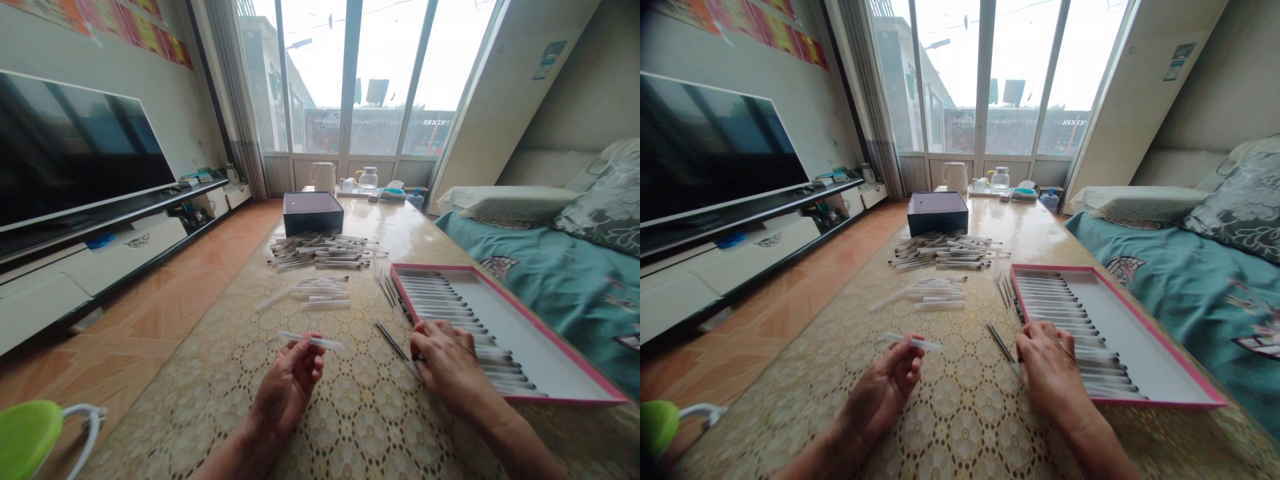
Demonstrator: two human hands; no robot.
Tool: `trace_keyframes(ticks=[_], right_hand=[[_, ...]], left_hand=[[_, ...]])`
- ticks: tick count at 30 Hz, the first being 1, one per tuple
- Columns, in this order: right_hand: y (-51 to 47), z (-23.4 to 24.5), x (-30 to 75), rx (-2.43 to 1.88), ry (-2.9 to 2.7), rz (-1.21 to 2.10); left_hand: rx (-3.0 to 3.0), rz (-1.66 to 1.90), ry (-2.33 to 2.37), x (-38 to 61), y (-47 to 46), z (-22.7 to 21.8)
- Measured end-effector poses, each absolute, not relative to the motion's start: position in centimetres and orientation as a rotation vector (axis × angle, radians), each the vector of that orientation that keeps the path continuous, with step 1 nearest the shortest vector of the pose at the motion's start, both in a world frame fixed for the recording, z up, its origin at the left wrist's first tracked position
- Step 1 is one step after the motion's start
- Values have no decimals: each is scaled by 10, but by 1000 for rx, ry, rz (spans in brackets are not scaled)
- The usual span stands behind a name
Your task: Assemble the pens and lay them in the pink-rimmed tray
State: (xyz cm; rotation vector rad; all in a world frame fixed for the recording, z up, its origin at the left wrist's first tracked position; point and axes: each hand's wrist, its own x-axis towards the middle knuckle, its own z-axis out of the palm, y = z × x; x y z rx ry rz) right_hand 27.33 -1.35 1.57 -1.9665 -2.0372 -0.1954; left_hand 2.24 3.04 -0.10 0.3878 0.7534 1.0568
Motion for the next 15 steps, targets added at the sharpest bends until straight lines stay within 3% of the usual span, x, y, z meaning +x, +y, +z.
trace_keyframes(ticks=[3, 11, 15], right_hand=[[-10, 20, 263, -1817, -1942, -83], [-12, 20, 211, -1334, -1364, 901], [-11, 13, 205, -1212, -1249, 1069]], left_hand=[[458, 1055, 743, 24, 29, -1], [542, 1041, 760, 27, 28, -2], [545, 1043, 761, 28, 29, -2]])
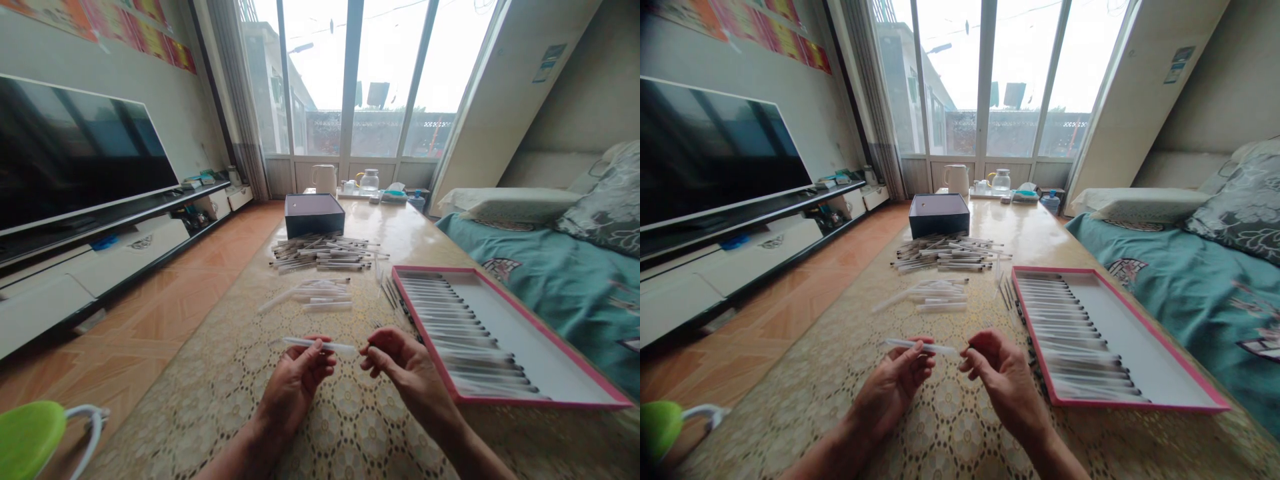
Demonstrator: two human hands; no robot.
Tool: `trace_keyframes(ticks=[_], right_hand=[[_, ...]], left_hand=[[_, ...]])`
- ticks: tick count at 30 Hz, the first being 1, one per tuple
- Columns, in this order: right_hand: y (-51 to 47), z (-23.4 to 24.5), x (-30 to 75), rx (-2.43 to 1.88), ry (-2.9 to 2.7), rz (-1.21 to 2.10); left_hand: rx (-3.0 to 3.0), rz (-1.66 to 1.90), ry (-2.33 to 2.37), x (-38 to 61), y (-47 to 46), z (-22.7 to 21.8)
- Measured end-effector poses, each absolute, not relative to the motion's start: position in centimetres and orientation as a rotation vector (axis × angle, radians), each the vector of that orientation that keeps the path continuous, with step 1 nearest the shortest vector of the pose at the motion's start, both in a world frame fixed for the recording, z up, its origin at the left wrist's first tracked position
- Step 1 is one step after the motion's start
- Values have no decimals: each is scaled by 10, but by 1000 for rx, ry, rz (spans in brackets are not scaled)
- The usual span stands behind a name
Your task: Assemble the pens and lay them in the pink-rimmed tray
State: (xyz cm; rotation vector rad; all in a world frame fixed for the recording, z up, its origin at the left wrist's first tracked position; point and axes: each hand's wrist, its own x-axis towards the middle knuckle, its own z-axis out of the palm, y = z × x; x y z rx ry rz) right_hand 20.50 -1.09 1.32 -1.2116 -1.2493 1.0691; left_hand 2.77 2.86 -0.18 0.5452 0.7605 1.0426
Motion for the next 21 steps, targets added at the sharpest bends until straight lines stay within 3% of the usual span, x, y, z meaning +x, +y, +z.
trace_keyframes(ticks=[8, 21], right_hand=[[-13, 10, 193, -1280, -1330, 953], [-9, 2, 192, -1199, -1221, 1063]], left_hand=[[556, 1043, 757, 28, 29, -3], [591, 1026, 771, 29, 29, -3]])
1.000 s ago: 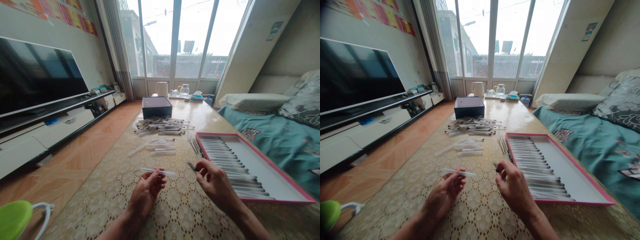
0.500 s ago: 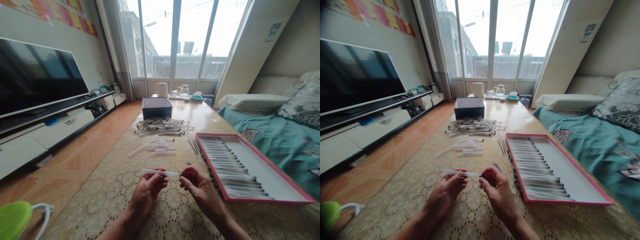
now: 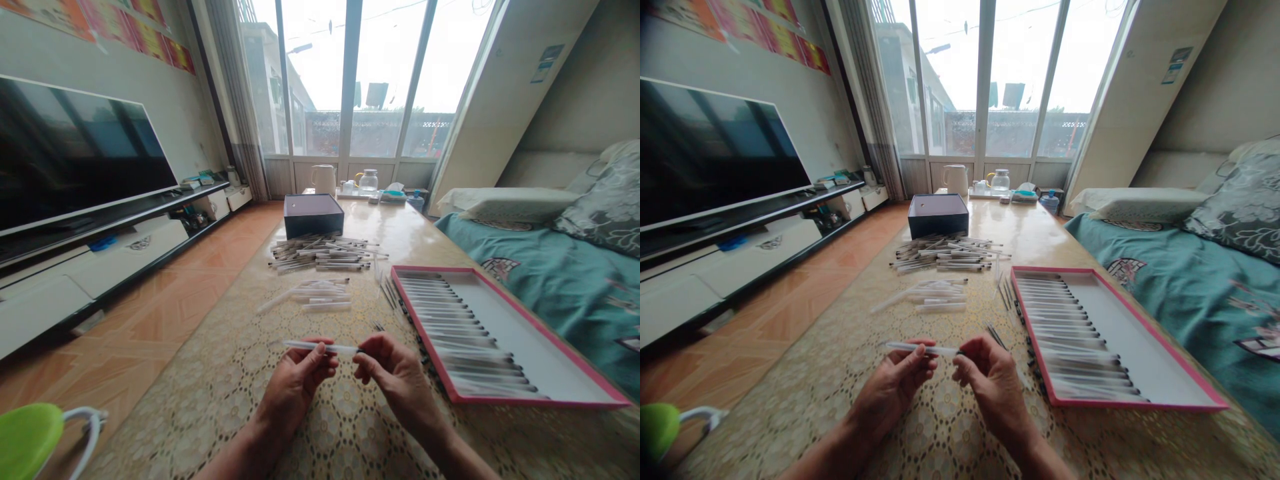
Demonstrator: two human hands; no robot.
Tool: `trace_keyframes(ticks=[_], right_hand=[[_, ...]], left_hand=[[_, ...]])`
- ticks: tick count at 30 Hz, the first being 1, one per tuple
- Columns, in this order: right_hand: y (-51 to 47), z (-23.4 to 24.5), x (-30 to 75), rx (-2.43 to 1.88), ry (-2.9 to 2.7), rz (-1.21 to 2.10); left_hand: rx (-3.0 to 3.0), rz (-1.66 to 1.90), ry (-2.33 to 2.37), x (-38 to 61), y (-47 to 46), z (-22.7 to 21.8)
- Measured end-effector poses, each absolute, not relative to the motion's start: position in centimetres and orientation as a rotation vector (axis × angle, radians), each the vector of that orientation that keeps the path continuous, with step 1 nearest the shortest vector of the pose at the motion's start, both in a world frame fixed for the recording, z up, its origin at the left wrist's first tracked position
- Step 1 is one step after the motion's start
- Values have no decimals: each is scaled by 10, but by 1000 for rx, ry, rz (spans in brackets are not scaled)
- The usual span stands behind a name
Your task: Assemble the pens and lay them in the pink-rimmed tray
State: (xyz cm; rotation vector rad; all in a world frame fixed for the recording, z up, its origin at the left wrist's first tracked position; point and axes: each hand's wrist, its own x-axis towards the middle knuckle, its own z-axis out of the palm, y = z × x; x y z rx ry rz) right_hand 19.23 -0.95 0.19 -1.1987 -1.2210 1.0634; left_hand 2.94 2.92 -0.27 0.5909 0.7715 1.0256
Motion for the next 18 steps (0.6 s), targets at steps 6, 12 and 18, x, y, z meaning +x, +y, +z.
trace_keyframes(ticks=[6, 12, 18], right_hand=[[-10, -8, 192, -1331, -1328, 1039], [-13, -5, 193, -1411, -1498, 936], [-13, -3, 194, -1437, -1605, 864]], left_hand=[[661, 974, 759, 30, 28, -2], [651, 1000, 778, 30, 29, -4], [669, 991, 784, 29, 28, -4]])
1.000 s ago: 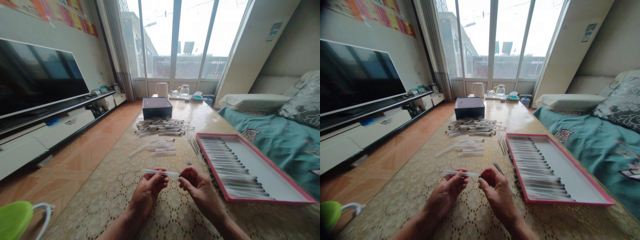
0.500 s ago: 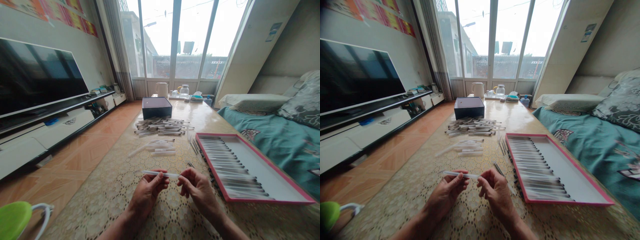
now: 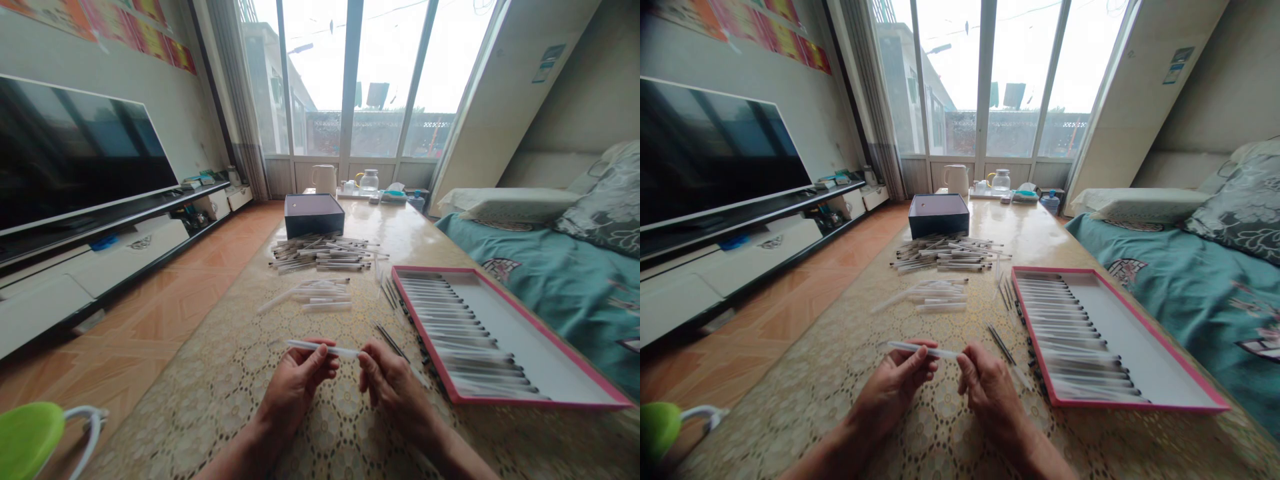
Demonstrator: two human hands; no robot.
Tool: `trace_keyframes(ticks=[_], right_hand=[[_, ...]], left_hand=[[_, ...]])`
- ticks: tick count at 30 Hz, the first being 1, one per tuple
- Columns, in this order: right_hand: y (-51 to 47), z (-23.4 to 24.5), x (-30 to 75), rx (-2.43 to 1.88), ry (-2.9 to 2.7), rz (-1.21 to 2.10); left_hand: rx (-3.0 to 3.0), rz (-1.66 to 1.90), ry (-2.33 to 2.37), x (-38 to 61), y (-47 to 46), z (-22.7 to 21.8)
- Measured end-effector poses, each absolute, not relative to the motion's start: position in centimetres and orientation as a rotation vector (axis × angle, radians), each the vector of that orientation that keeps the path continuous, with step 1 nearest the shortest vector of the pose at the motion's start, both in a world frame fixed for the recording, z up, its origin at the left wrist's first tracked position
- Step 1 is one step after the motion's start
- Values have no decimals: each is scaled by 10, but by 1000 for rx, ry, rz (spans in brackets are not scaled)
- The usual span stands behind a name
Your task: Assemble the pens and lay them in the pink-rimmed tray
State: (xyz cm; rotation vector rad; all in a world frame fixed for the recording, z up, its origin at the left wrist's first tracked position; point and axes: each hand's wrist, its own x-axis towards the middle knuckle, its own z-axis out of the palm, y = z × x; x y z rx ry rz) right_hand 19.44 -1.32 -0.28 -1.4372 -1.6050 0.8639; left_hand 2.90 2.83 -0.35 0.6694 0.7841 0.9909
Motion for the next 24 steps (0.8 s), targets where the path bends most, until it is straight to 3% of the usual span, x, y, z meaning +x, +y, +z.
trace_keyframes(ticks=[24], right_hand=[[-14, -2, 195, -1477, -1687, 807]], left_hand=[[726, 981, 722, 29, 31, -8]])
